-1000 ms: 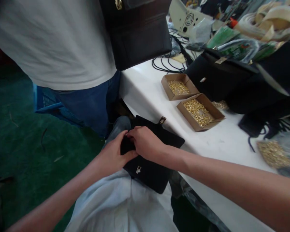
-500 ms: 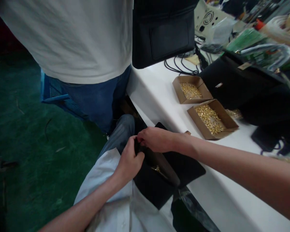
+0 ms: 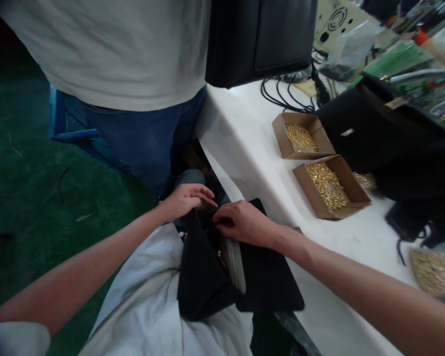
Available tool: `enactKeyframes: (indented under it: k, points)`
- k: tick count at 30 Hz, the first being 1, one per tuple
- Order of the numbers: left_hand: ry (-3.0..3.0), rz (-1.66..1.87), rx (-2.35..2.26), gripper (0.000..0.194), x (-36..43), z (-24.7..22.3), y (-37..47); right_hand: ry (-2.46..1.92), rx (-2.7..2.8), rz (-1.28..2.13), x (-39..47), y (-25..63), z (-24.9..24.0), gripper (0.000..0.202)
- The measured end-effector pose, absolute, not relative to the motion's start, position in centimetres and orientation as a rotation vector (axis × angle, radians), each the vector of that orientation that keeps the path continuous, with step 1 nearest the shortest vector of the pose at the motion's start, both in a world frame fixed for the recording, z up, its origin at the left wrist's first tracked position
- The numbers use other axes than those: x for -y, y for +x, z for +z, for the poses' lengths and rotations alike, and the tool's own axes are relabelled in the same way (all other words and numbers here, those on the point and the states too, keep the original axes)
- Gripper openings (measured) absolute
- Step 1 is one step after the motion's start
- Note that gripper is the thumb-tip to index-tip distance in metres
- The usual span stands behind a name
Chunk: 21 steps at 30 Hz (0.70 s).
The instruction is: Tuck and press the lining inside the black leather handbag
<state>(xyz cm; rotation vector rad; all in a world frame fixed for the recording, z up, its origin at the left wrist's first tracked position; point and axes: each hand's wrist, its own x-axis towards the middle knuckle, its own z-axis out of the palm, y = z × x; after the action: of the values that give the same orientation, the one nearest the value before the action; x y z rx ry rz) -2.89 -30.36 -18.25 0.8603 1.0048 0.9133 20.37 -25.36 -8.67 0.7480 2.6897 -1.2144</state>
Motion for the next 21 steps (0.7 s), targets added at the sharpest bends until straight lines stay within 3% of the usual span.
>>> enactKeyframes:
  k: [3,11,14,18,21]
  points:
    - [0.842,0.903,-0.946,0.048,29.7,-19.0,-2.9,0.977,-2.761,-1.209,27.6,20.9,-10.1,0.015]
    - [0.834,0.849,-0.824,0.031,28.5,-19.9,-3.7,1.503,-2.872,-1.154,35.8,18.1,-12.4,0.024]
    - [0.849,0.809,-0.761,0.029,28.3,-19.8,-3.0,1.526,-2.840,-1.007,38.4,16.9,-12.5,0.032]
    - [0.875,0.748,-0.711,0.028,28.5,-19.9,-1.9,1.437,-2.824,-0.898,37.8,17.8,-12.1,0.020]
    - [0.891,0.742,-0.706,0.029,29.0,-20.2,-1.7,1.261,-2.873,-1.003,34.3,19.7,-11.8,0.018]
